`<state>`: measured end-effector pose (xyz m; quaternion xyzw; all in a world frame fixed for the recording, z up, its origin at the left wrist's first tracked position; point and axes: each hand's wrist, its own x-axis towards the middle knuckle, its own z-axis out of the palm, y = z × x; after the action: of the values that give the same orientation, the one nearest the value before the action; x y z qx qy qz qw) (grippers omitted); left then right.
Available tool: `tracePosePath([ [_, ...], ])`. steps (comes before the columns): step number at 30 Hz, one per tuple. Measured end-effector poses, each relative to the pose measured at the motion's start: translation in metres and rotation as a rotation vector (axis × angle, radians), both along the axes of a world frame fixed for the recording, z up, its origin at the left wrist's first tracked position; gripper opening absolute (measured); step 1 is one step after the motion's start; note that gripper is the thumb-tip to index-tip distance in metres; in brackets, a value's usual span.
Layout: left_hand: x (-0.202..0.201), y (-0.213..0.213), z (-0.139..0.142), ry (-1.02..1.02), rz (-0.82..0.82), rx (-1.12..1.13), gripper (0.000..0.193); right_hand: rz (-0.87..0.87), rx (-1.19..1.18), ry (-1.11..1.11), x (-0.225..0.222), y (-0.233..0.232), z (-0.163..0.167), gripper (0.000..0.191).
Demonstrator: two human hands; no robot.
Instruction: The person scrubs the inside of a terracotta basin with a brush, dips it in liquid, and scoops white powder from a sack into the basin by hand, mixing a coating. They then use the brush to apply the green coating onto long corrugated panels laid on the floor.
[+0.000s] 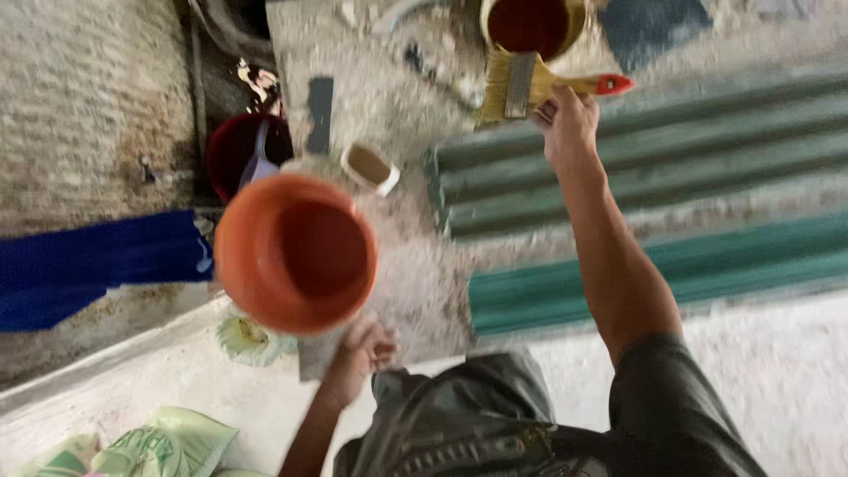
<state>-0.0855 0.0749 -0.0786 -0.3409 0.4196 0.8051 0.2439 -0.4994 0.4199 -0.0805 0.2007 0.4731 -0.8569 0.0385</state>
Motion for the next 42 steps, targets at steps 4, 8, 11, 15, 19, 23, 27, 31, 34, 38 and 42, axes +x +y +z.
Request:
tracePosePath([
  [4,-0.069,0.078,0.0,0.172,-0.047,-0.407,0.082,0.063,0.117,-0.186,-0.101,-0.01,-0.009,0.016],
  [8,-0.169,0.114,-0.003,0.02,-0.002,-0.795,0.101,0.118,-0.048,-0.167,-0.147,-0.027,-0.014,0.019],
  [11,-0.22,0.115,-0.001,0.213,0.035,-1.201,0.103,0.061,0.022,-0.279,-0.154,-0.036,-0.012,0.02],
  [15,-0.248,0.108,-0.001,-0.184,0.06,-1.151,0.102,-0.069,0.068,-0.428,-0.154,-0.038,-0.005,0.009],
  [19,-0.255,0.099,-0.015,-0.051,0.072,-1.274,0.08,-0.095,0.14,-0.396,-0.143,-0.034,-0.002,0.016],
  [23,-0.255,0.095,-0.032,0.051,-0.03,-1.59,0.031,0.126,0.483,-0.133,-0.088,-0.033,-0.015,0.019],
  [27,-0.222,0.121,-0.042,0.156,-0.077,-1.471,0.04,0.497,0.376,0.307,0.027,-0.029,-0.033,0.031],
  [31,-0.136,0.155,-0.012,0.291,-0.491,-1.203,0.033,1.053,1.406,1.078,0.163,-0.013,-0.024,0.095],
  [34,-0.061,0.139,0.023,0.279,-0.819,-0.893,0.03,1.339,1.047,0.487,0.252,-0.017,0.0,0.13],
  [38,0.028,0.064,0.057,0.531,-0.778,-0.873,0.027,1.311,1.013,0.333,0.353,-0.063,0.023,0.125],
  [42,0.1,-0.029,0.07,0.671,-0.895,-0.85,0.029,1.23,0.602,0.34,0.431,-0.147,0.02,0.132],
])
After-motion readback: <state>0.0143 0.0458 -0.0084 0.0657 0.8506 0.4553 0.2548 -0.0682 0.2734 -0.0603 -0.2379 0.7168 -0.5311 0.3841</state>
